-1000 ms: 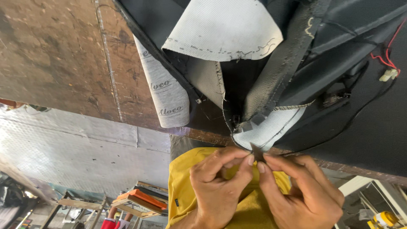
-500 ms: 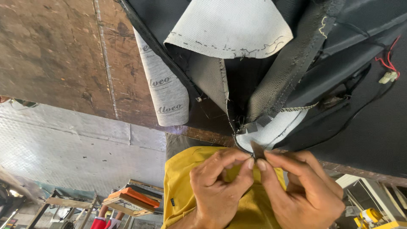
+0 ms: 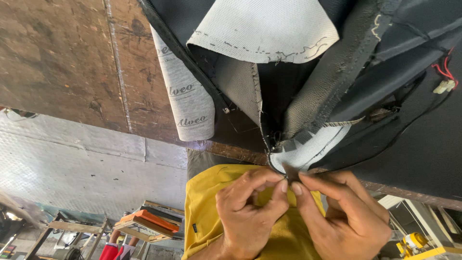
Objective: The person works on a large black leather/vinyl upholstery piece laid on a workbench, using a small flat blade to cut and trim along stitched seams and edges. They pull the material taut, lift folded sections, and cut away excess edge material and threads section by section around the piece.
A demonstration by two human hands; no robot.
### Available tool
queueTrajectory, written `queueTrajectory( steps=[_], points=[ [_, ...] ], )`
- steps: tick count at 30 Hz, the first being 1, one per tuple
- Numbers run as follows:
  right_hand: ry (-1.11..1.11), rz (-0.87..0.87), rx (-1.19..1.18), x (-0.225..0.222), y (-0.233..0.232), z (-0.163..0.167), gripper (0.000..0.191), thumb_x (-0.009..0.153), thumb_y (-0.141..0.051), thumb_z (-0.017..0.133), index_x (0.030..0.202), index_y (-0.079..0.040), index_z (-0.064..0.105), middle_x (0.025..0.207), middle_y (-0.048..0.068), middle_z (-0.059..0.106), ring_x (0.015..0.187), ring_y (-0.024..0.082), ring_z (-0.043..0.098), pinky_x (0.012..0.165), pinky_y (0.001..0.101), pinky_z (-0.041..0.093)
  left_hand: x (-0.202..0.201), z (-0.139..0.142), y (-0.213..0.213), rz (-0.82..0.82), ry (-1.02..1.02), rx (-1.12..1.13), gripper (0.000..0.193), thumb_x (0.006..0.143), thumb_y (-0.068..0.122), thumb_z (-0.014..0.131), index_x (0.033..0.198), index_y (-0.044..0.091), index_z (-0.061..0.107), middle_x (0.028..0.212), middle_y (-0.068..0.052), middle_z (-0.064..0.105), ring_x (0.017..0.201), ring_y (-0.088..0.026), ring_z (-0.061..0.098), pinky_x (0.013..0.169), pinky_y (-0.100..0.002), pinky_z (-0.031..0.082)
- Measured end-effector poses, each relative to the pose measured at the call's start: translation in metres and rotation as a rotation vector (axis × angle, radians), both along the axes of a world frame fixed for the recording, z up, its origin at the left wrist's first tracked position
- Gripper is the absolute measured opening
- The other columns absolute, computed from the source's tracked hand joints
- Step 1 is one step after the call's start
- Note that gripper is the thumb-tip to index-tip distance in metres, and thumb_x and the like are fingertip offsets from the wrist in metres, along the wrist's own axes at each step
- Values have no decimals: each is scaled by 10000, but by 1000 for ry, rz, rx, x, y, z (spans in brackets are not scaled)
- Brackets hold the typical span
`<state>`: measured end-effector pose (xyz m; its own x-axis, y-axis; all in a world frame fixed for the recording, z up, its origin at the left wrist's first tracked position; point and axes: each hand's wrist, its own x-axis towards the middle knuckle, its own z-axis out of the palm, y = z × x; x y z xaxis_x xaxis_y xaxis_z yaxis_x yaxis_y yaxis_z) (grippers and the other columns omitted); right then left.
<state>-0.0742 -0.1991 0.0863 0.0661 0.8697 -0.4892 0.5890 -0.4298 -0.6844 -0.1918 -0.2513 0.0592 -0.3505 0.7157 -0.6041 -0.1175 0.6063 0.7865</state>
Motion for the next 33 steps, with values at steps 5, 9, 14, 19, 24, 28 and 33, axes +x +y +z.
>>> queueTrajectory(
  steps=[5, 9, 14, 19, 24, 28, 33],
  points=[
    [-20, 41, -6, 0, 1, 0, 269, 765, 75, 826, 1015, 14, 746, 871, 88, 737, 556, -17, 547, 420, 151, 318, -2, -1, -3, -27, 68, 22, 225, 796, -69, 824, 981, 16, 729, 865, -16, 741, 706, -39, 603, 611, -196, 489],
    [38, -6, -9, -3, -1, 1, 263, 798, 85, 798, 1045, 22, 734, 917, 94, 725, 672, 18, 626, 474, 142, 393, -3, -1, -5, -32, 66, 61, 221, 813, -54, 822, 989, 31, 719, 876, 6, 731, 692, -19, 576, 593, -190, 453],
    [171, -203, -139, 10, -4, 3, 202, 873, 125, 652, 1059, 48, 641, 995, 141, 729, 795, 111, 723, 625, 230, 559, -8, -1, -4, -51, 48, -31, 192, 800, -35, 836, 957, 43, 757, 836, 8, 753, 564, 26, 452, 460, -164, 316],
    [898, -638, -300, 23, -12, -11, 250, 959, 86, 489, 1205, 77, 536, 982, 165, 638, 924, 196, 629, 836, 344, 541, -8, 10, 2, -59, -8, -13, 180, 831, -42, 813, 987, 29, 760, 1012, -30, 741, 691, -26, 542, 543, -185, 407],
    [543, -503, -268, 25, -7, -2, 343, 896, 135, 641, 1216, 44, 556, 979, 68, 604, 858, 100, 567, 757, 236, 485, 4, 29, 22, -147, 78, 105, 179, 851, -39, 803, 1005, 28, 742, 1025, -48, 735, 902, -120, 714, 770, -253, 565],
    [611, -616, -245, 32, 5, 4, 298, 869, 100, 706, 1132, 35, 580, 953, 50, 664, 854, 96, 644, 763, 233, 559, 9, 51, 48, -300, 175, 162, 195, 857, 1, 813, 1033, 30, 736, 1035, -69, 726, 910, -179, 731, 793, -279, 590],
    [714, -637, -189, 49, 5, 9, 314, 867, 116, 748, 1140, 39, 616, 961, 29, 636, 856, 69, 611, 772, 206, 542, -16, 75, 78, -794, 482, 516, 369, 842, -69, 753, 1203, -1, 719, 1094, -139, 640, 955, -274, 654, 817, -361, 572]
  ],
)
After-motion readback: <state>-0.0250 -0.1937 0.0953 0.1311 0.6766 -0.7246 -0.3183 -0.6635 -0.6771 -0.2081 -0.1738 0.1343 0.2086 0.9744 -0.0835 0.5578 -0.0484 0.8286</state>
